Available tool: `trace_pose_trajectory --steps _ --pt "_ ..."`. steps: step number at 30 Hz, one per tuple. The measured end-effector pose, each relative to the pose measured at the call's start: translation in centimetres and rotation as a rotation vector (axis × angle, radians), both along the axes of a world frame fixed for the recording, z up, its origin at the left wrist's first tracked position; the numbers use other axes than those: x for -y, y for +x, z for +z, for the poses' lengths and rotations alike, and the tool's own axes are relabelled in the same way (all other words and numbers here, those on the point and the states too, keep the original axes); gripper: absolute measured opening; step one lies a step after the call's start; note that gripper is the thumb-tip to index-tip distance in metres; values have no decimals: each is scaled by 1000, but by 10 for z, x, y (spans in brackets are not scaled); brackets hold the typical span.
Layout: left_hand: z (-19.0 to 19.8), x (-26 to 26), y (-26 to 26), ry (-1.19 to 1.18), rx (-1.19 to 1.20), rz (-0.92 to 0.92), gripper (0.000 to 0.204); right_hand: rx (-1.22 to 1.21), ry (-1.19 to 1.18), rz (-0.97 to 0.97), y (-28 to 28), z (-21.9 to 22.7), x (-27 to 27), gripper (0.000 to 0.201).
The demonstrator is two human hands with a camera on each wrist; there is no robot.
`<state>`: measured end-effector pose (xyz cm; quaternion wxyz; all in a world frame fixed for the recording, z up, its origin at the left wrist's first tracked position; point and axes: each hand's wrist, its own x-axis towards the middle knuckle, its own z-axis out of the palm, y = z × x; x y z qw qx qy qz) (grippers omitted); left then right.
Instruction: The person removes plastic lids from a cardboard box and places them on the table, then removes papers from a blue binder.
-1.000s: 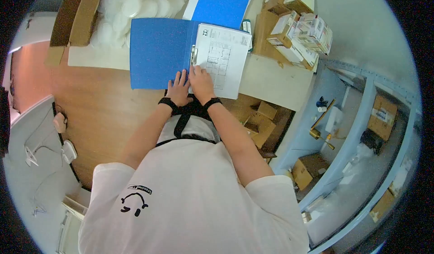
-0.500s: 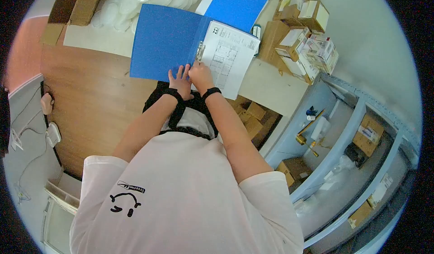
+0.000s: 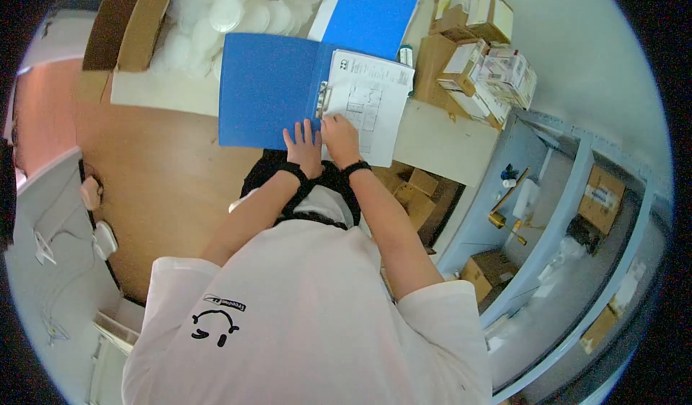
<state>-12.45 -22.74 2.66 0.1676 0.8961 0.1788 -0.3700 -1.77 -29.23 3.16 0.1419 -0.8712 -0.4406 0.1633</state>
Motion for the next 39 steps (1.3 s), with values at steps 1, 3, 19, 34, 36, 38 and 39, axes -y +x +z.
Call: trace_pose_trajectory --steps 1,3,19,34,36,38,39 --pt "-1 1 1 28 9 7 90 -56 87 -109 -2 4 6 15" --pt "10 -8 4 -5 38 -29 89 -35 167 -294 1 -6 33 22" --pt "-39 -19 56 -578 -39 1008 90 -792 20 -827 79 -39 153 80" --pt "-33 -20 52 -1196 57 996 56 -793 240 -991 72 -41 156 69" --pt "-53 -27 46 -1330 57 1052 58 -701 231 -898 76 -14 152 65" --pt "-36 -41 45 -1340 35 1039 57 -759 271 -818 80 -4 147 62" --pt "-25 -46 45 -1349 6 1030 57 -820 305 -739 79 0 145 59"
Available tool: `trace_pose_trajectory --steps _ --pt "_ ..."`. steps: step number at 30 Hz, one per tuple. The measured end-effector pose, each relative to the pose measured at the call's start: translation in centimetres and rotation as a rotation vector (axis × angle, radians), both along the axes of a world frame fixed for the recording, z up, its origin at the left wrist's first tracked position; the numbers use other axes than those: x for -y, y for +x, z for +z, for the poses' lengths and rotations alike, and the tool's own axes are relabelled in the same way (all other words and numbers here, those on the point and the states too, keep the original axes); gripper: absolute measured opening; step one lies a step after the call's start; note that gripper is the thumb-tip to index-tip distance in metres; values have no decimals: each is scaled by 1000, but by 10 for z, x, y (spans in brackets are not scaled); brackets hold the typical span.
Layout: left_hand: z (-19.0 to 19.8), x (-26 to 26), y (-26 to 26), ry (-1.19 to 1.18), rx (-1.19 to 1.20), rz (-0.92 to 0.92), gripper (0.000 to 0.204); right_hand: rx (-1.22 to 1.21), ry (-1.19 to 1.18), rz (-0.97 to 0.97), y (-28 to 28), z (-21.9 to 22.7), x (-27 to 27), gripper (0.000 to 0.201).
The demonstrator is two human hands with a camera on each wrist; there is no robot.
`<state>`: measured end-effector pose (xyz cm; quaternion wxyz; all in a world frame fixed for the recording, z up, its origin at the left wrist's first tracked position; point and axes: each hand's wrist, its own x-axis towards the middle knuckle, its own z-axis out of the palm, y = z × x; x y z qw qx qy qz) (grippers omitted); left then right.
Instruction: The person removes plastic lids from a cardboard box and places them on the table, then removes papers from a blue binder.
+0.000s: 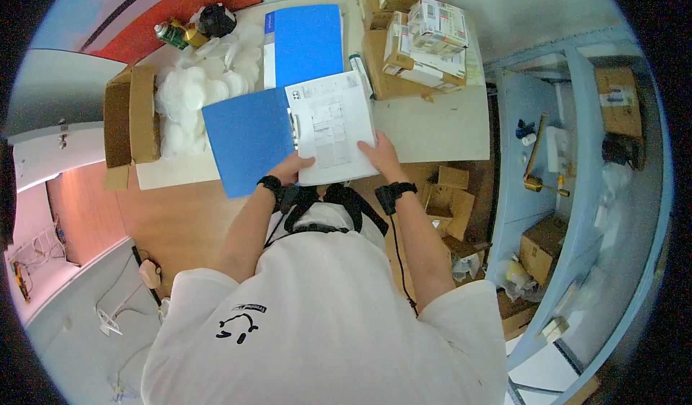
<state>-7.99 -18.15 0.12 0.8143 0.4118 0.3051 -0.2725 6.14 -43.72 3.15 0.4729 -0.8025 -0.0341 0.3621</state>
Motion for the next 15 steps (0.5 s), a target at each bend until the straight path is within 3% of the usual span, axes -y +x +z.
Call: trace_pose_trajectory --steps 1,3,6,8,11,15 --pt "-3 -5 -3 1 6 -6 57 6 1 -6 -6 2 -7 59" --pt "-18 -16 -11 87 -24 71 55 293 40 38 -25 6 -31 50" --pt "-20 -39 -19 205 -18 57 56 250 -22 58 -37 15 -56 44" --pt "-8 -43 -22 240 9 83 55 279 3 22 -44 22 -67 40" --pt "6 -37 -22 291 36 130 53 576 -8 -11 -42 20 -71 39" --pt "39 -27 -15 350 55 80 55 554 -185 24 -35 27 -69 40"
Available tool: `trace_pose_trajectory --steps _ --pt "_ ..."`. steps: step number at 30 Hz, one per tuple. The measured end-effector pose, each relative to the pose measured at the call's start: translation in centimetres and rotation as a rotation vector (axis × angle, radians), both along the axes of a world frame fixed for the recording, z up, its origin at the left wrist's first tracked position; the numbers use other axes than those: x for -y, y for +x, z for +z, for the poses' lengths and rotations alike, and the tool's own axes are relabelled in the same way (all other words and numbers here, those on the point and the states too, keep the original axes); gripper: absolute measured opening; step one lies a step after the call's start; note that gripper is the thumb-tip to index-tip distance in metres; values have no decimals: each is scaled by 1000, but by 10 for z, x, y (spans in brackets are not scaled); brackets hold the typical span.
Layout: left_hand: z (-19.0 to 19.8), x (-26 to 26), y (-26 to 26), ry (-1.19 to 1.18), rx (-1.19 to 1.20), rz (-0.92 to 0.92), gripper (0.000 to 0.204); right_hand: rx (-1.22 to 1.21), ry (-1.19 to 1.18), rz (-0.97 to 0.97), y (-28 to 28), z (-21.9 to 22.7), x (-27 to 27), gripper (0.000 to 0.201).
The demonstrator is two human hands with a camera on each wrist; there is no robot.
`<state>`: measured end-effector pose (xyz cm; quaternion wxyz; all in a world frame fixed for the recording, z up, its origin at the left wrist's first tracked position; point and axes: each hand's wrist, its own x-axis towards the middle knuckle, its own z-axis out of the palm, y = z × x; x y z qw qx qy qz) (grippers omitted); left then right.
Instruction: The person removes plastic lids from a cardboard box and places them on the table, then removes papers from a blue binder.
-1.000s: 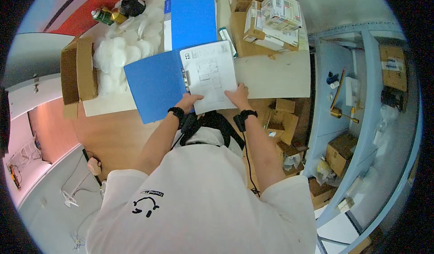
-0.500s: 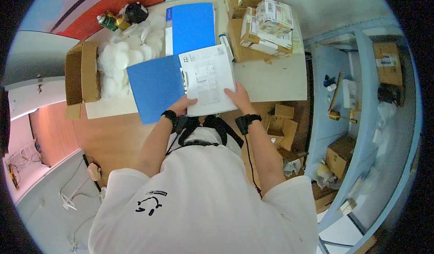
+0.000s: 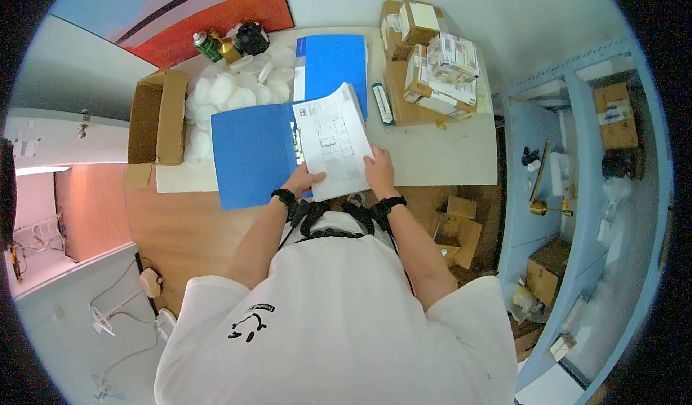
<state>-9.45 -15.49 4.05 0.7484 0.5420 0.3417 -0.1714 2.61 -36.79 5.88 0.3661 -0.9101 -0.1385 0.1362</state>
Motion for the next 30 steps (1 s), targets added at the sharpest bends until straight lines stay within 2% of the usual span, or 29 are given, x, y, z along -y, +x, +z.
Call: trace_pose_trajectory --steps 1,3,6,8,9,11,12,13,14,15,16,17,19,20,22,26,27,29,30 --pt "4 4 4 38 -18 -44 58 2 -31 4 2 1 2 39" --pt "-30 6 4 45 56 -39 60 11 -67 4 3 8 3 37" --pt "-34 11 6 35 38 -16 61 48 9 -24 1 13 13 34" --pt "-10 5 10 -111 34 5 57 34 156 -83 5 4 20 32" --pt "3 1 14 -115 34 -5 57 36 152 -93 9 -2 26 32" --pt "27 -2 18 -379 -56 102 57 -193 315 -124 16 -17 43 31" --pt "42 3 17 -531 60 252 56 -196 313 -135 17 -19 51 31" --pt "48 1 19 -532 51 244 56 -311 400 -182 16 -10 55 31" --pt "52 -3 21 -667 140 333 55 -427 488 -230 14 -2 60 32" --pt "56 -6 21 -799 232 423 54 -432 489 -241 10 6 65 32" --pt "68 -6 22 -828 246 449 54 -535 550 -226 9 13 69 32" --pt "75 -5 21 -826 241 443 54 -637 613 -209 7 15 72 33" --pt "86 -5 23 -682 278 313 60 -676 649 -213 -1 14 76 35" --pt "90 -9 24 -679 280 309 60 -716 679 -210 -5 15 78 39" --pt "98 -18 23 -594 150 157 61 -772 754 -189 -13 26 80 43" --pt "123 -25 17 -389 113 97 63 -980 949 -84 -13 47 79 51" --pt "126 -26 13 -359 89 76 64 -979 957 -86 -11 51 77 51" --pt "127 -23 9 -326 60 45 65 -1082 990 -245 -5 68 61 53" --pt "122 -21 8 -335 63 37 65 -1077 1001 -252 -3 70 55 53"
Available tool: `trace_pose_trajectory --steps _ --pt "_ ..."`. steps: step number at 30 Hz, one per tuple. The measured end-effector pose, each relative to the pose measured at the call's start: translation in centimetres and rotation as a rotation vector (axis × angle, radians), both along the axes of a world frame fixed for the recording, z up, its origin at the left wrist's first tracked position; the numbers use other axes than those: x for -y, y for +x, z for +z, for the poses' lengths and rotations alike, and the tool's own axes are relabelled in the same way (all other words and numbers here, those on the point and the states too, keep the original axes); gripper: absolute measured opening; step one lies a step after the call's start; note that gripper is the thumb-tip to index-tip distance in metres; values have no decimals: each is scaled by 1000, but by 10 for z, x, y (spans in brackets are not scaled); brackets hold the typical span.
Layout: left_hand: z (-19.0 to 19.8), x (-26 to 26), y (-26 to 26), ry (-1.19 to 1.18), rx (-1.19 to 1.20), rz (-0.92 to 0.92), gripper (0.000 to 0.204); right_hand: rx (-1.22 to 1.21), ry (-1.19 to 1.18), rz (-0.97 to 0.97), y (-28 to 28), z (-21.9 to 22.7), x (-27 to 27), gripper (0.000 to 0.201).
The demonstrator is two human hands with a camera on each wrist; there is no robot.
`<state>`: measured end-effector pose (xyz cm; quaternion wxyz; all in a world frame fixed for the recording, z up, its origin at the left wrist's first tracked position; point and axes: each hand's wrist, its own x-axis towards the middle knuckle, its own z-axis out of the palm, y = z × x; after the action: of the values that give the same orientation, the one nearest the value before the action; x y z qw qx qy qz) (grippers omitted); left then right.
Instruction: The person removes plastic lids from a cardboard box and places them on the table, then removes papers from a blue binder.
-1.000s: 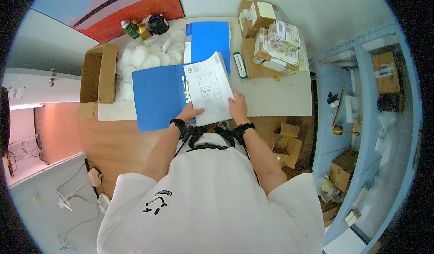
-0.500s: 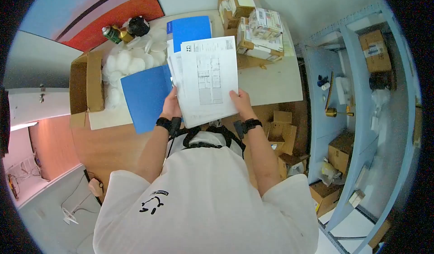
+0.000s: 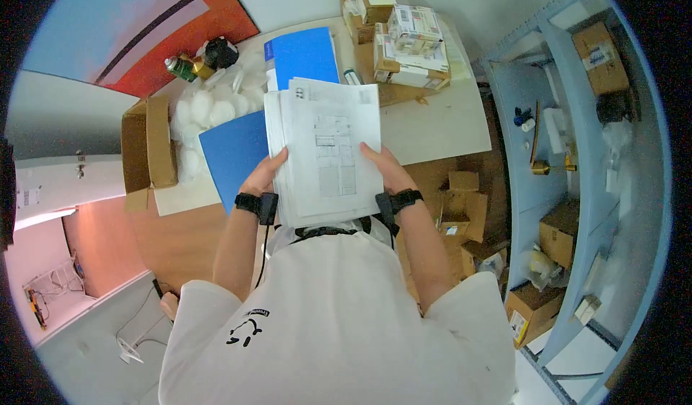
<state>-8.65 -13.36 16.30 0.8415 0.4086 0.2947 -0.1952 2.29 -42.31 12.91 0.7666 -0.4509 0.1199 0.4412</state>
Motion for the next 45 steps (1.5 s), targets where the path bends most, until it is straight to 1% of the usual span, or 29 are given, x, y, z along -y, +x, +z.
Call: trace_pose_trajectory --steps 2,3,5,7,9,10,11,13,14,15,17,18,20,21,23,24,26,27,29,30,32,33,35,37,38,40,42,43,45 --pt "-7 4 0 -7 6 -29 65 173 -124 87 3 3 -11 57" --pt "-10 7 1 24 31 9 64 176 -130 62 3 2 -15 57" --pt "-17 17 5 70 79 82 62 89 101 15 -1 -4 -19 56" --pt "-17 18 9 33 77 69 62 71 94 -48 -6 -11 -19 54" --pt "-8 16 13 188 -42 -8 64 52 92 -97 -8 -18 -12 51" --pt "-12 16 15 229 -73 -25 66 114 -19 -102 -10 -21 -6 50" --pt "-19 14 15 221 -69 -40 66 174 -131 -106 -11 -23 -1 49" --pt "-28 14 14 227 -56 -107 68 179 -161 -128 -17 -29 10 49" --pt "-29 13 13 124 -39 -133 66 180 -182 -136 -21 -33 15 49" --pt "-34 18 13 121 -41 -138 66 178 -186 -140 -23 -38 20 49" --pt "-38 23 9 -172 -35 -13 66 75 -63 -145 -25 -48 20 53" --pt "-38 25 7 -156 -35 9 66 72 -47 -124 -27 -49 17 53" --pt "-28 40 7 -202 60 -26 63 -66 148 -203 -32 -44 15 58" --pt "-20 40 7 -242 48 -19 60 -69 160 -180 -33 -42 12 58" --pt "-11 35 7 -343 258 -130 58 -65 195 -191 -30 -39 12 58" --pt "-6 32 9 -333 263 -107 58 -102 153 -184 -25 -48 16 55" --pt "0 28 12 -297 267 -146 58 -89 153 -174 -20 -54 19 55" --pt "1 29 12 -291 273 -126 58 -75 147 -187 -18 -56 21 55" --pt "1 32 11 -231 131 -10 62 -121 166 -139 -13 -58 23 56" --pt "0 35 11 -232 134 5 62 -116 150 -135 -12 -59 23 56" --pt "-3 37 10 -356 143 72 67 -112 135 -114 -12 -57 17 57" --pt "-4 38 10 -350 146 88 67 -113 124 -115 -13 -56 12 57" --pt "-3 38 13 -383 53 161 68 -114 117 -101 -12 -61 5 57" --pt "0 30 15 -381 72 190 69 -126 189 -92 -10 -67 7 57" --pt "2 24 16 -373 97 158 70 -127 190 -84 -10 -67 8 57" --pt "4 16 14 -366 125 127 71 -74 92 -135 -7 -67 12 55" --pt "2 12 11 -263 159 10 68 -68 66 -144 -2 -66 20 55" --pt "8 14 12 -266 163 10 68 -64 41 -154 0 -63 23 55" --pt "19 19 14 -147 266 -87 66 -29 26 -152 4 -55 27 56"
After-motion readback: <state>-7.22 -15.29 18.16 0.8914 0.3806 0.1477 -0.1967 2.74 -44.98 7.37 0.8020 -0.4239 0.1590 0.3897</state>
